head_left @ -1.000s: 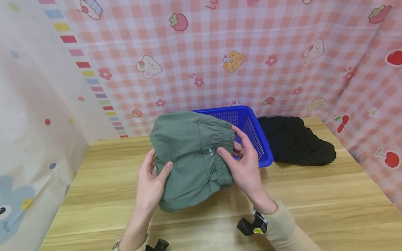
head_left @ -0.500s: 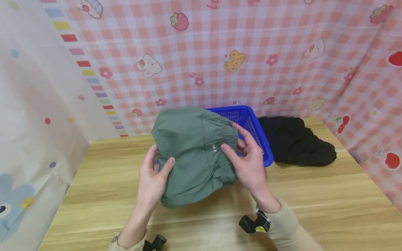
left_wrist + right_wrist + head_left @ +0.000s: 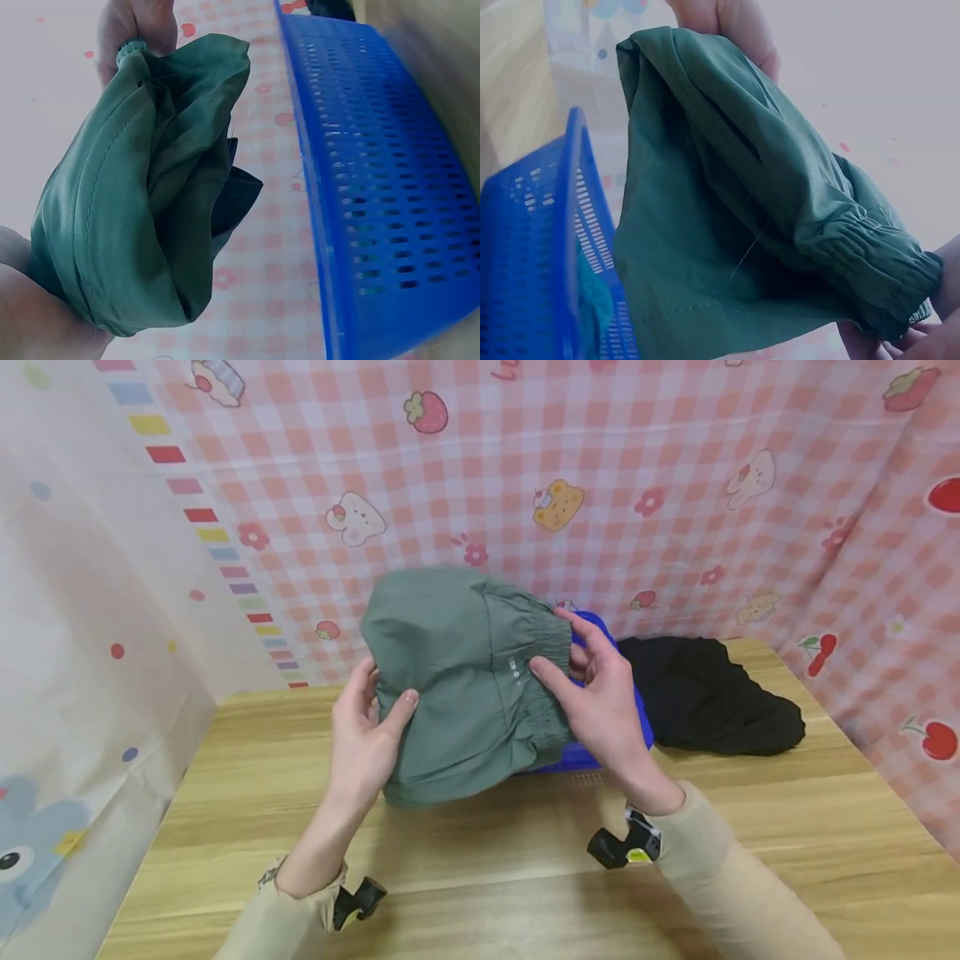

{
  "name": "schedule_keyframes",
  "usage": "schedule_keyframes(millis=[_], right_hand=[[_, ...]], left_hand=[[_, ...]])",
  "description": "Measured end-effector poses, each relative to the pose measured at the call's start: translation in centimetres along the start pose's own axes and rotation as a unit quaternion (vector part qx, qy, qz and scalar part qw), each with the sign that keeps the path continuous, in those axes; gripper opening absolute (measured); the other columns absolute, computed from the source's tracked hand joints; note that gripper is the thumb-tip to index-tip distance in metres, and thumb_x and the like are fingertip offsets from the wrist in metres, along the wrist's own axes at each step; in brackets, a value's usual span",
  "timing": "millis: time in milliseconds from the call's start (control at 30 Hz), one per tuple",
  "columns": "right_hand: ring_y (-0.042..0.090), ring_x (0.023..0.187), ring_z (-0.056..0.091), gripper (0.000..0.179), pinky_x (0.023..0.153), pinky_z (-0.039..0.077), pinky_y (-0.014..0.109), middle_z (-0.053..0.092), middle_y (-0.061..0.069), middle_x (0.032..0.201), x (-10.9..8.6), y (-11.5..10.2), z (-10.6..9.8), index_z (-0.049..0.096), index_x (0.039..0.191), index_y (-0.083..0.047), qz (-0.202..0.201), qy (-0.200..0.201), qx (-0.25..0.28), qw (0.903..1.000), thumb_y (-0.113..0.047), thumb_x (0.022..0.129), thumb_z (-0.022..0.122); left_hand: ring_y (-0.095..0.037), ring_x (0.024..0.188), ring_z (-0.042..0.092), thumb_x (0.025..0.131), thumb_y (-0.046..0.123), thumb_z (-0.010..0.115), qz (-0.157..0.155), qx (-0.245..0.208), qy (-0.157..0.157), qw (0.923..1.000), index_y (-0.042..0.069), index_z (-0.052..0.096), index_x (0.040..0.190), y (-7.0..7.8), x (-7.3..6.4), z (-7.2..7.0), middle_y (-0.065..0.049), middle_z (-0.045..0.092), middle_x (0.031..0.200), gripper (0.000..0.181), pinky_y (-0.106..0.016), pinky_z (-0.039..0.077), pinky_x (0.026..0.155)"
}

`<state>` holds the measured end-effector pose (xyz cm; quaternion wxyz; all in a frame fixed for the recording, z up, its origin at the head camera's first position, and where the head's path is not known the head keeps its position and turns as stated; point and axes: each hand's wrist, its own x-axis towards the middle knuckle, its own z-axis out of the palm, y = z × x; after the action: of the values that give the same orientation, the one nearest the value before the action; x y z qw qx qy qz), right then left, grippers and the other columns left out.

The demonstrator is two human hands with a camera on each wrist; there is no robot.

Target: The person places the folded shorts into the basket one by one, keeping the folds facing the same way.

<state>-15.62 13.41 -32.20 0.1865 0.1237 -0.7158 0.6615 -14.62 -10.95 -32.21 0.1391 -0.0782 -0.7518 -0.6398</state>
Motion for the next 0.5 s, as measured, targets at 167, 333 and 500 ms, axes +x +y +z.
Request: schedule_keyframes(millis=[167,333,500], right_hand=[[-0.006,0.076,0.069,0.06,0.064,0.053,0.015,0.078,0.029,0.109,1.6,-0.9,-0.4,0.052,0.153,-0.01,-0.022,-0.001,-0.05,0.9985,-0.002,0.097,0.072],[-0.008,0.072,0.064,0.058,0.064,0.049,0.015,0.078,0.025,0.101,3.0,-1.1,-0.8,0.052,0.153,-0.01,-0.029,-0.004,-0.085,0.996,-0.006,0.098,0.072],[-0.007,0.074,0.065,0.059,0.064,0.049,0.014,0.078,0.025,0.111,4.0,-0.6,-1.0,0.05,0.154,-0.01,-0.017,-0.016,-0.095,0.9951,-0.006,0.099,0.07]], left_hand=[[-0.022,0.142,0.054,0.098,-0.008,0.06,0.008,-0.014,0.006,0.9999,0.003,0.05,0.151,0.5,1.2,0.3,-0.017,0.058,0.149,0.055,-0.034,0.041,0.125],[-0.024,0.144,0.054,0.098,-0.008,0.06,0.019,-0.023,0.008,0.9995,0.002,0.049,0.151,0.5,2.6,1.0,-0.019,0.057,0.15,0.055,-0.039,0.041,0.126],[-0.029,0.141,0.055,0.098,-0.007,0.061,0.021,-0.014,0.015,0.9996,0.001,0.049,0.151,0.1,3.8,1.5,-0.022,0.058,0.149,0.054,-0.042,0.043,0.123]])
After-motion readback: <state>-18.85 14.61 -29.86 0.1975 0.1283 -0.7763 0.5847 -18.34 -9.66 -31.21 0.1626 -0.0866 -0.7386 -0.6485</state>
